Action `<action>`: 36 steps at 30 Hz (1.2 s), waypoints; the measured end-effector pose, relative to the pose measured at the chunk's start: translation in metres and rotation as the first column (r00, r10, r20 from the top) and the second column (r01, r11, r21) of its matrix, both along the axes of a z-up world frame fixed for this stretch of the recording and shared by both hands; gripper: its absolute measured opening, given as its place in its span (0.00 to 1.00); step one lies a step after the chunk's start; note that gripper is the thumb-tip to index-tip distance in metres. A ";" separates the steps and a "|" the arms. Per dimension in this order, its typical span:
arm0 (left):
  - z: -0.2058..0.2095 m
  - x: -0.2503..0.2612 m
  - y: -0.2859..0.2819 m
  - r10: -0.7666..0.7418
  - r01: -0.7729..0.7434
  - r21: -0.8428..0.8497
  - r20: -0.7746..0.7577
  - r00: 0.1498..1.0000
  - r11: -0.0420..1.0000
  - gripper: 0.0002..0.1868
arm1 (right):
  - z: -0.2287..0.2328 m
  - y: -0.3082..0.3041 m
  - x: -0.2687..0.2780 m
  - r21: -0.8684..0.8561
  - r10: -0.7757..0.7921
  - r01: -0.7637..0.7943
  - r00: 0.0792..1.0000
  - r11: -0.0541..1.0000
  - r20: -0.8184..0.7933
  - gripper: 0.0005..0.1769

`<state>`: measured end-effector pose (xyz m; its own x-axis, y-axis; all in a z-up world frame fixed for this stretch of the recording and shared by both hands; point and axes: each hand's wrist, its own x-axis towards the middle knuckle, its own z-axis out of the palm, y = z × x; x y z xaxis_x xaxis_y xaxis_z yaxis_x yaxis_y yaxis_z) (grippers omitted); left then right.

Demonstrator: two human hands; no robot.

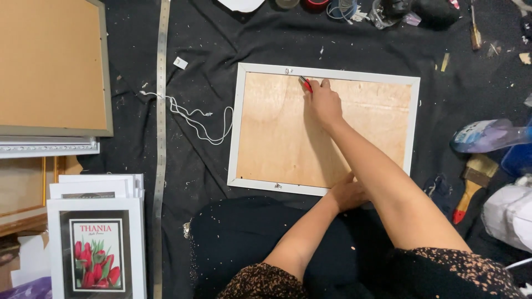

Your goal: The person removes a hanging string from the back of a picture frame, then uses a utility knife to pry off the wooden backing board. The frame and backing are handled on a black cloth-covered floor.

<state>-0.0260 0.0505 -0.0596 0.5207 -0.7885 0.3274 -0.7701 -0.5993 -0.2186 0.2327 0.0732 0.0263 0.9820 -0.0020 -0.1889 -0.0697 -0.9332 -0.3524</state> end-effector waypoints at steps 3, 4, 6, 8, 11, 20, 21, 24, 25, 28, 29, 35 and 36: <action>-0.008 -0.002 -0.002 0.016 -0.012 -0.113 0.036 0.999 0.993 0.19 | -0.016 -0.014 0.001 -0.268 0.207 -0.170 0.971 0.948 0.117 0.20; -0.013 -0.002 -0.004 0.017 -0.013 -0.113 0.036 0.999 0.993 0.19 | -0.030 -0.017 0.006 -0.268 0.208 -0.171 0.971 0.948 0.116 0.20; -0.022 -0.003 -0.008 0.033 -0.016 -0.226 0.071 0.997 0.974 0.19 | -0.059 -0.026 0.017 -0.506 0.337 -0.174 0.908 0.845 0.249 0.13; -0.041 0.000 -0.020 -0.084 0.038 -0.409 -0.096 0.992 0.912 0.19 | -0.008 -0.018 0.018 -0.565 0.395 -0.184 0.876 0.804 0.277 0.09; -0.006 0.011 -0.003 -0.146 0.067 -0.420 -0.159 0.976 0.905 0.20 | -0.006 -0.024 0.041 -0.621 0.505 -0.193 0.777 0.760 0.377 0.03; -0.030 0.010 -0.004 -0.278 0.197 -0.305 -0.253 0.927 0.932 0.22 | -0.003 -0.035 0.099 -0.735 0.552 -0.375 0.834 0.565 -0.001 0.14; -0.023 0.012 -0.002 -0.271 0.183 -0.369 -0.203 0.941 0.911 0.21 | -0.005 -0.035 0.104 -0.744 0.534 -0.372 0.845 0.555 -0.024 0.15; -0.004 0.020 0.005 -0.296 0.212 -0.424 -0.145 0.944 0.881 0.17 | 0.019 -0.028 0.102 -0.721 0.506 -0.419 0.855 0.552 -0.110 0.14; -0.004 0.017 0.003 -0.298 0.212 -0.426 -0.147 0.943 0.879 0.17 | 0.001 -0.038 0.101 -0.721 0.505 -0.421 0.856 0.551 -0.114 0.14; -0.015 0.014 -0.001 -0.250 0.169 -0.566 -0.069 0.966 0.807 0.15 | -0.023 -0.063 0.088 -0.688 0.602 -0.318 0.769 0.653 0.216 0.15; -0.027 0.011 -0.004 -0.293 0.176 -0.595 -0.104 0.950 0.784 0.14 | -0.015 -0.071 0.073 -0.529 0.457 -0.303 0.870 0.792 0.185 0.04; -0.004 0.014 -0.006 -0.220 0.130 -0.556 -0.097 0.971 0.821 0.18 | 0.053 -0.172 -0.049 -0.134 -0.134 0.135 0.991 0.982 0.011 0.19; 0.010 0.013 0.001 -0.172 0.109 -0.514 -0.075 0.982 0.851 0.17 | 0.063 -0.189 -0.077 -0.107 -0.263 0.263 0.965 0.959 0.018 0.25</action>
